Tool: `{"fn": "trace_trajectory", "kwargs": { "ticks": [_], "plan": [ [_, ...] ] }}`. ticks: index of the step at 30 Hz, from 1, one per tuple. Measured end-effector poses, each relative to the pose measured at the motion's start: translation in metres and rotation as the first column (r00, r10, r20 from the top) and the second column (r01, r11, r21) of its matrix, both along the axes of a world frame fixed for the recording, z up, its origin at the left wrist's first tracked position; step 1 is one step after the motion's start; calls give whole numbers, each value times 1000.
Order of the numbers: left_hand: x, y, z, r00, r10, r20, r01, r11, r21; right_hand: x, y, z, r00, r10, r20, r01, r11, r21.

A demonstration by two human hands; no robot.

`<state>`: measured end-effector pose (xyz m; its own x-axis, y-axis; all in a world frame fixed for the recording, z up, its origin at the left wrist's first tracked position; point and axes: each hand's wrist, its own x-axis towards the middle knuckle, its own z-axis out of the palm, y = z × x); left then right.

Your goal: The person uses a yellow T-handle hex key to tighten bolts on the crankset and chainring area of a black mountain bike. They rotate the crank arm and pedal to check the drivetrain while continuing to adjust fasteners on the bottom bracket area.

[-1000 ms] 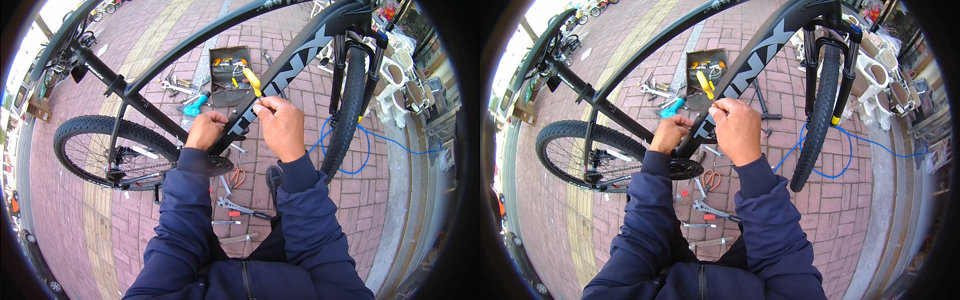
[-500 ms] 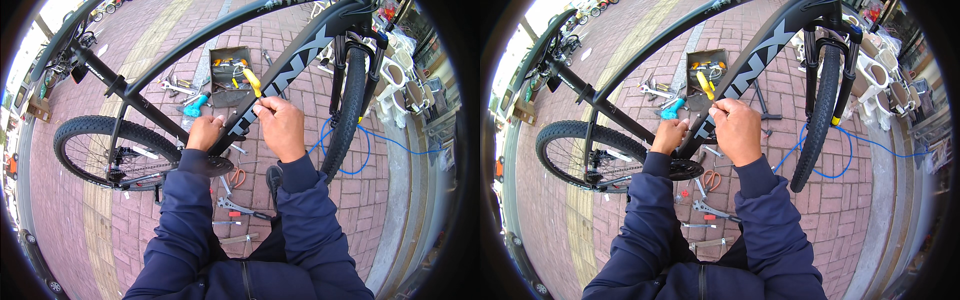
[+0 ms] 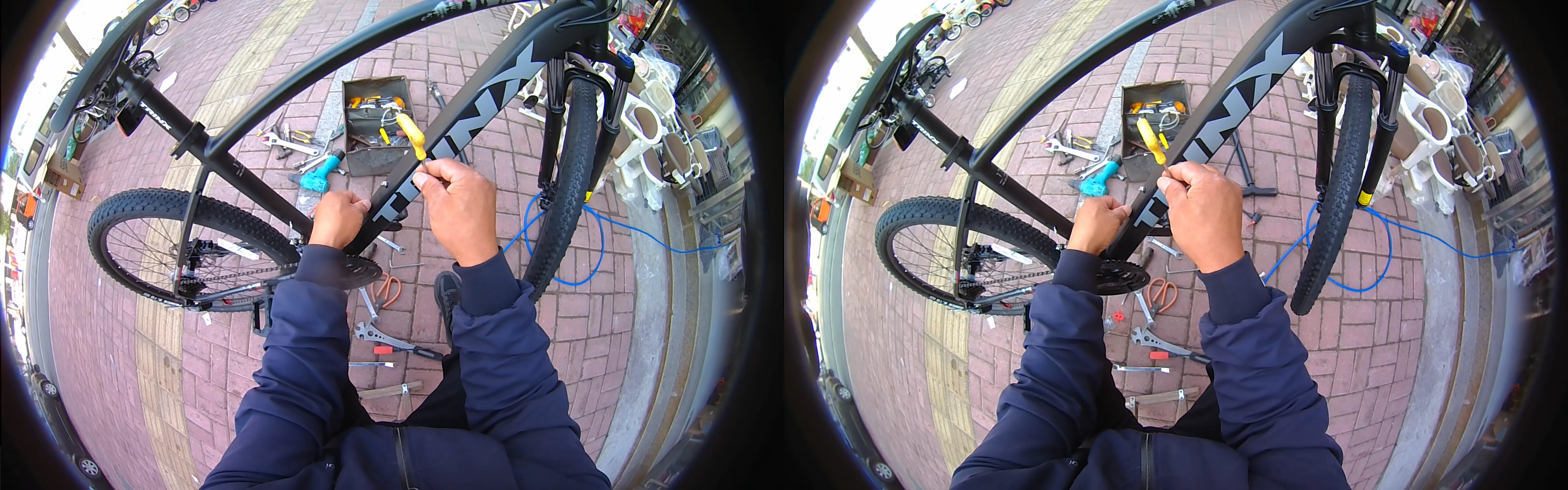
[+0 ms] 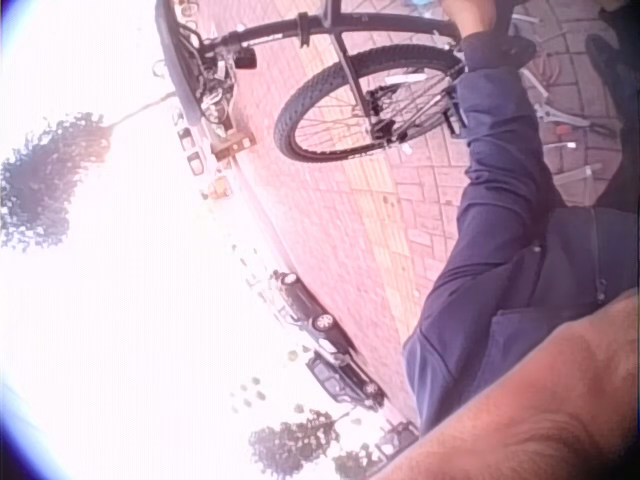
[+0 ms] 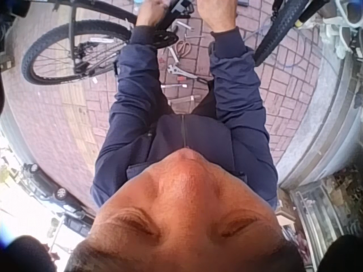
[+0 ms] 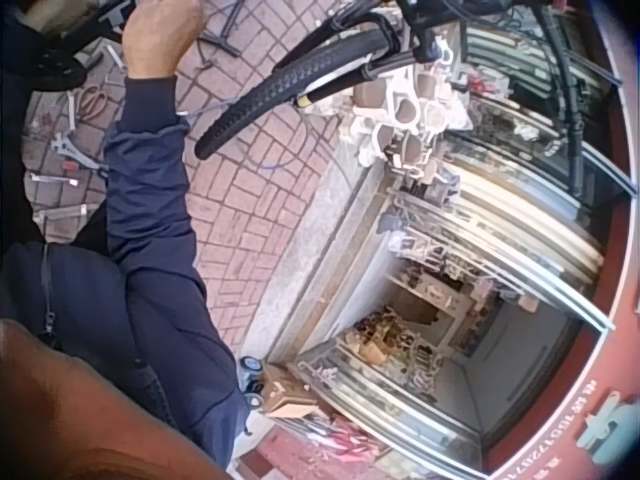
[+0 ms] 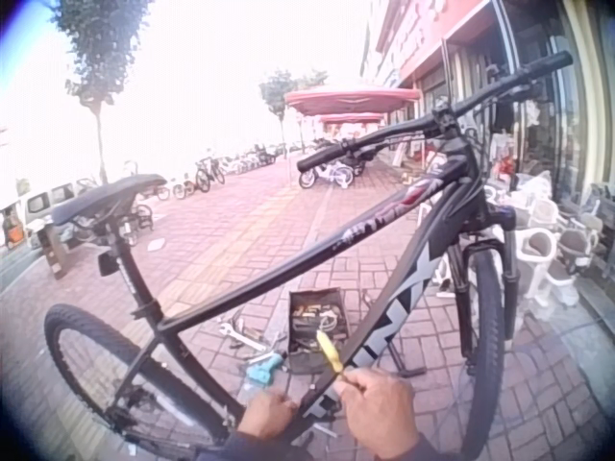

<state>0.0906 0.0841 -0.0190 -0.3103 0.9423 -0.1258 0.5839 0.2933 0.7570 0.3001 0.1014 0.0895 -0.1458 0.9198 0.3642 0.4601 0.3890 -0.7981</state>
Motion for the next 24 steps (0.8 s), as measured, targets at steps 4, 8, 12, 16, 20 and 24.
{"fn": "trace_trajectory", "kwargs": {
  "ticks": [4,8,12,16,20,24],
  "plan": [
    [3,-2,-4,991,44,127,-69,977,202,1,0,-1,1000,-4,-18,4,1000,15],
    [2,3,3,991,6,-135,-16,997,-75,0,0,-1,1000,3,-21,-3,1000,0],
    [5,-3,6,999,3,-36,-3,1000,16,0,0,-2,1000,3,-6,-3,1000,22],
    [6,-3,3,998,45,47,-51,989,139,1,0,-1,1000,8,-25,-8,1000,4],
    [6,1,3,993,39,-112,-44,998,-40,1,0,0,1000,10,-6,-10,1000,2],
    [7,-4,5,997,7,-82,-5,1000,29,1,0,-1,1000,9,-10,-9,1000,4]
  ]
}}
